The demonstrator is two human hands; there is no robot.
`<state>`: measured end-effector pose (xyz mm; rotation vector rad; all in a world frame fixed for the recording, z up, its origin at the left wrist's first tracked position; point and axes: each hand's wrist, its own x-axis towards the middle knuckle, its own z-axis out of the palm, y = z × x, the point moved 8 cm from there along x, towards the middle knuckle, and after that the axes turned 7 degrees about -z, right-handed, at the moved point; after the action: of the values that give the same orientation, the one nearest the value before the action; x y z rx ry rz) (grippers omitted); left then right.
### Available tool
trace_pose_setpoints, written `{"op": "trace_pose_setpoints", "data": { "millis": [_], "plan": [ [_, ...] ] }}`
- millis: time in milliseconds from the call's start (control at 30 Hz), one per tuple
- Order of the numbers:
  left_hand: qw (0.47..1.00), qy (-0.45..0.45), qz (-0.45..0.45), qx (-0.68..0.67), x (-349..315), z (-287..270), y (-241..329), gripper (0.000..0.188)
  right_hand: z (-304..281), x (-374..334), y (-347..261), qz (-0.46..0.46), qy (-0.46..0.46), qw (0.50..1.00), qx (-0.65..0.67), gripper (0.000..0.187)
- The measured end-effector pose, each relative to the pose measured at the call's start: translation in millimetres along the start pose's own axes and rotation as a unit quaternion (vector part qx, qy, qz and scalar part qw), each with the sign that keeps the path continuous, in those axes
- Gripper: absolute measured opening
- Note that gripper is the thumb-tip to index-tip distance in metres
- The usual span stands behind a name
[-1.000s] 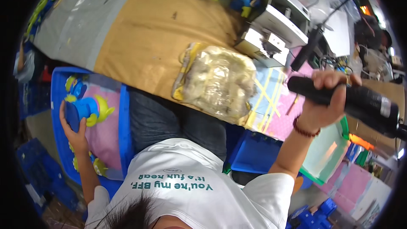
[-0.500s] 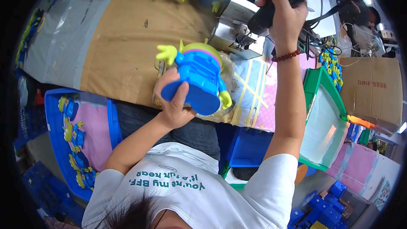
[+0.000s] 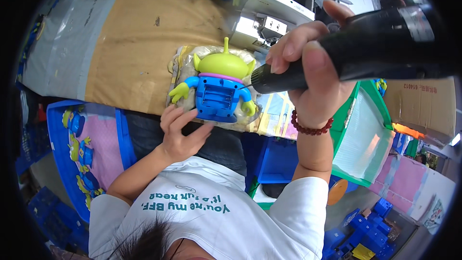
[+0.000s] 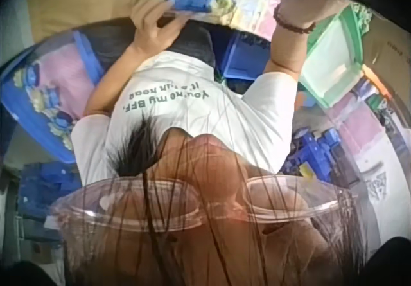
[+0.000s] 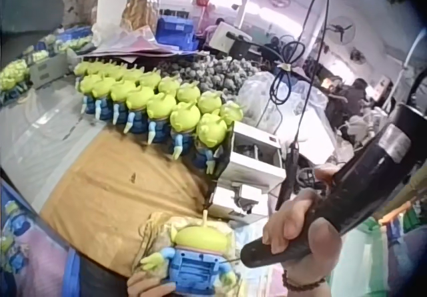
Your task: Assembling plastic toy aliens using a power screwdriver on a production line.
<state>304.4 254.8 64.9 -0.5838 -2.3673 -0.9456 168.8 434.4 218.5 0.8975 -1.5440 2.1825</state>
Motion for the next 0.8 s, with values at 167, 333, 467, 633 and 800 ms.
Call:
{"op": "trace_pose_setpoints", "data": {
  "millis": [167,333,467,633,800],
  "plan": [
    [0.995,-0.033,0.020,0.088,31,31,13,0.041,6,-9,6,-0.009,-0.002,1.000,-0.011,0.062],
    [0.989,-0.104,0.008,0.101,42,49,7,0.044,14,-33,30,-0.010,-0.075,0.997,-0.002,0.060],
    [0.993,-0.104,0.003,0.048,42,47,6,0.037,25,-45,33,-0.038,-0.132,0.990,0.008,0.054],
    [0.993,-0.115,0.002,0.032,41,49,3,0.036,31,-41,36,-0.009,-0.187,0.982,0.008,0.054],
    [0.989,-0.135,0.008,0.063,41,52,2,0.038,27,-36,41,0.007,-0.177,0.984,-0.004,0.056]
  ]
}}
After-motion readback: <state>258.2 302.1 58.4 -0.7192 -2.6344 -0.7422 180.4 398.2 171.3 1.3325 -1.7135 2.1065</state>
